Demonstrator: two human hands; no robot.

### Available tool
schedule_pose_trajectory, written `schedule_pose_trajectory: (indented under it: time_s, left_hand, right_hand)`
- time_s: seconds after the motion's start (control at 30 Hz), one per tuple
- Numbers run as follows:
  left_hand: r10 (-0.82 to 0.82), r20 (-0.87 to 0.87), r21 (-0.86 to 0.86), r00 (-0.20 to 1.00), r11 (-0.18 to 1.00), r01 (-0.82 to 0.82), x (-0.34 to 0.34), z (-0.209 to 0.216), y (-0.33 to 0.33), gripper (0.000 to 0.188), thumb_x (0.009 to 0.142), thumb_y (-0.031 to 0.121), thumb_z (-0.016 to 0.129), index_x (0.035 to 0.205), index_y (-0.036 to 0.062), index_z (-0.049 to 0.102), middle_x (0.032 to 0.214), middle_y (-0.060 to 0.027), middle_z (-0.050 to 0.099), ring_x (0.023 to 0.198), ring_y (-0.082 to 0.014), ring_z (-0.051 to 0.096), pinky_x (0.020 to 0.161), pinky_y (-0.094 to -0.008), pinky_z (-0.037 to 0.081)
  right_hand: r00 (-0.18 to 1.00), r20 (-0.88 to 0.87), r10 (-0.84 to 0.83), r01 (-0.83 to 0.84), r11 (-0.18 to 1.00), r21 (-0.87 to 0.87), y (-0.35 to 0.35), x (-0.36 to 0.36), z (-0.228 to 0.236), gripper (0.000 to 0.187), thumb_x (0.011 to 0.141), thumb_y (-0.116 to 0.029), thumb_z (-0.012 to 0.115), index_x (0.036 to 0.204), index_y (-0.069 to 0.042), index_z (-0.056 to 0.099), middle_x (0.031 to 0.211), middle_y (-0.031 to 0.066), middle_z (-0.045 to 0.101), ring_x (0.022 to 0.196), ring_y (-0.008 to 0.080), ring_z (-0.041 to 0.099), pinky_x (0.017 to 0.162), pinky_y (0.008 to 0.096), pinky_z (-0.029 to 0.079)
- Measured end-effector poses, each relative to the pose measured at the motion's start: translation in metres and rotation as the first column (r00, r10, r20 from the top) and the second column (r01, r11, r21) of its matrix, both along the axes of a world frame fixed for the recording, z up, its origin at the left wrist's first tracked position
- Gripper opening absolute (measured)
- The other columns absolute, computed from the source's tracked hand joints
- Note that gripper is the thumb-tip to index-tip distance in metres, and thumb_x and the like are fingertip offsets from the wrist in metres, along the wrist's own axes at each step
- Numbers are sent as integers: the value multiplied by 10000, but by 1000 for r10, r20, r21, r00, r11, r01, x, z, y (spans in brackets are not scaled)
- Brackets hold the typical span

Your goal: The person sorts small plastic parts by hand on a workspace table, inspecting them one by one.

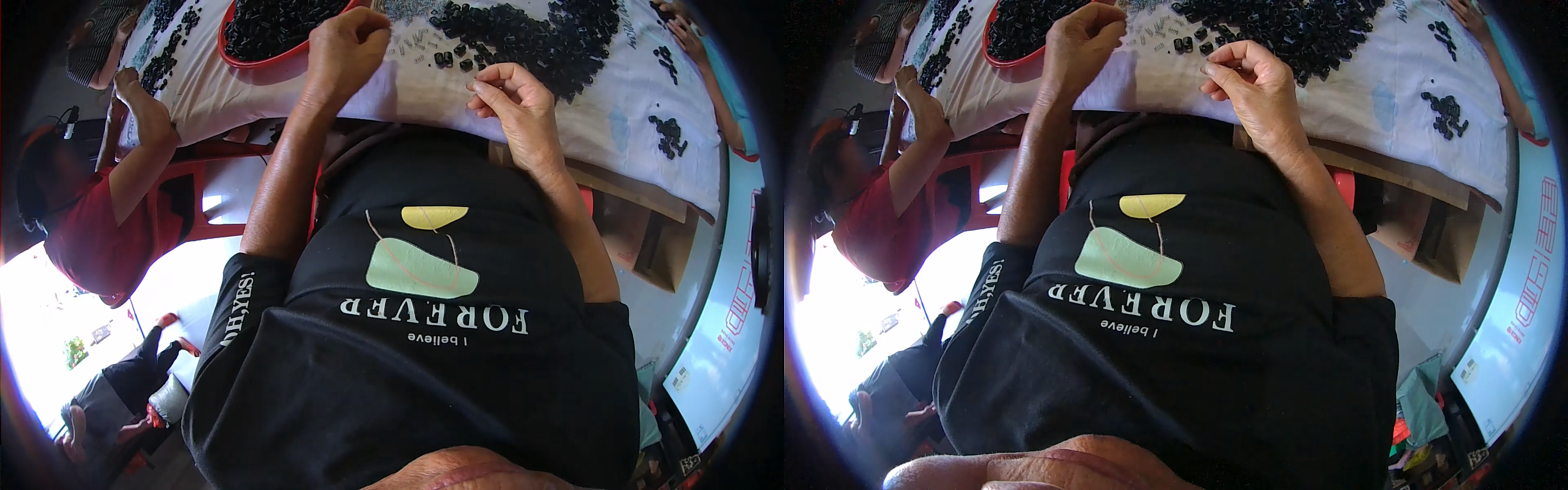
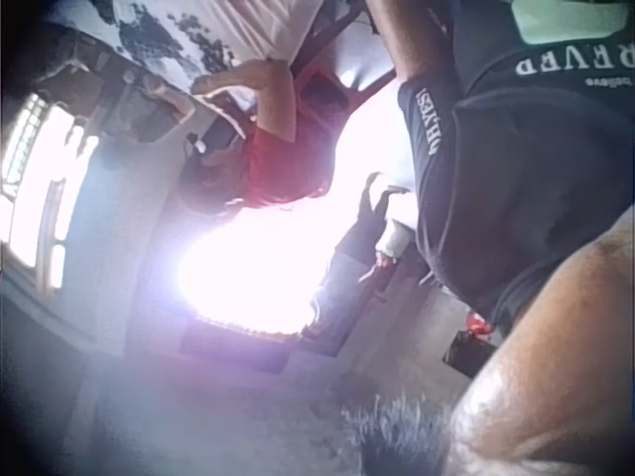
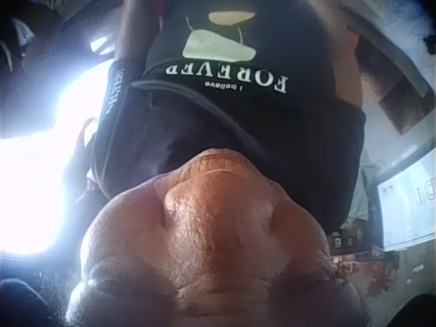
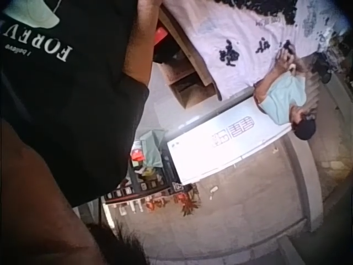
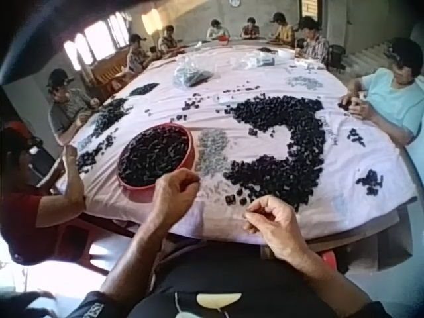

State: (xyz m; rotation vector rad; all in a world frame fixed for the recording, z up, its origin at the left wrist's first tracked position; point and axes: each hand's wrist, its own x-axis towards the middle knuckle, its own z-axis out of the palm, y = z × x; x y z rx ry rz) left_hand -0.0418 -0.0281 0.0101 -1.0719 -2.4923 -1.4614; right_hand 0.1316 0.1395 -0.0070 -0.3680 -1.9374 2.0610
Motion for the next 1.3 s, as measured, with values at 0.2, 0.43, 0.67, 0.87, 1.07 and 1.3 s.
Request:
schedule_pose_trajectory:
  time_s: [0.2,0.43,0.67,0.87,1.07,1.3]
  left_hand:
    - [-26,2,-246,1000,969,26,-14,-4,-14,230,820,136,631,1004,8,684,862,-97,703,788,-140,662,740,-275,531]
    - [-2,-70,-311,998,950,-20,-13,-7,-15,262,800,150,610,1020,36,695,869,-121,710,771,-155,677,730,-280,531]
    - [60,51,-278,997,959,-44,-20,-4,-19,252,810,117,596,1024,27,693,846,-78,701,751,-119,649,708,-250,515]
    - [62,-36,-144,997,987,-66,-20,-8,-15,240,767,112,590,964,39,705,813,-146,697,749,-224,692,727,-314,531]
    - [16,-191,-133,982,990,-42,-12,-9,-9,213,779,92,615,965,25,692,839,-162,690,771,-254,693,731,-322,532]
    - [39,-300,-69,953,996,-63,-11,-8,-7,192,769,78,648,949,26,690,837,-155,681,745,-261,685,699,-332,534]
  right_hand:
    - [1000,-5,11,-11,1000,7,-1,0,0,97,889,-69,632,975,-27,620,859,33,648,744,84,618,663,208,501]
    - [1000,-13,27,-27,1000,1,2,3,1,103,900,-80,616,988,-26,621,887,42,657,763,89,619,678,216,505]
    - [999,-9,33,-33,999,3,3,3,1,112,911,-78,595,1005,-22,620,911,51,661,771,95,620,686,221,506]
    - [999,-8,38,-38,999,-1,3,3,0,117,912,-75,591,1012,-21,620,917,54,665,775,95,622,689,222,506]
    - [1000,-8,28,-28,1000,-5,2,3,1,116,912,-82,597,1007,-21,623,909,53,669,771,93,624,683,221,505]
    - [1000,-11,24,-24,1000,-7,2,3,2,127,920,-98,596,1018,-21,620,917,57,669,768,94,624,680,220,503]
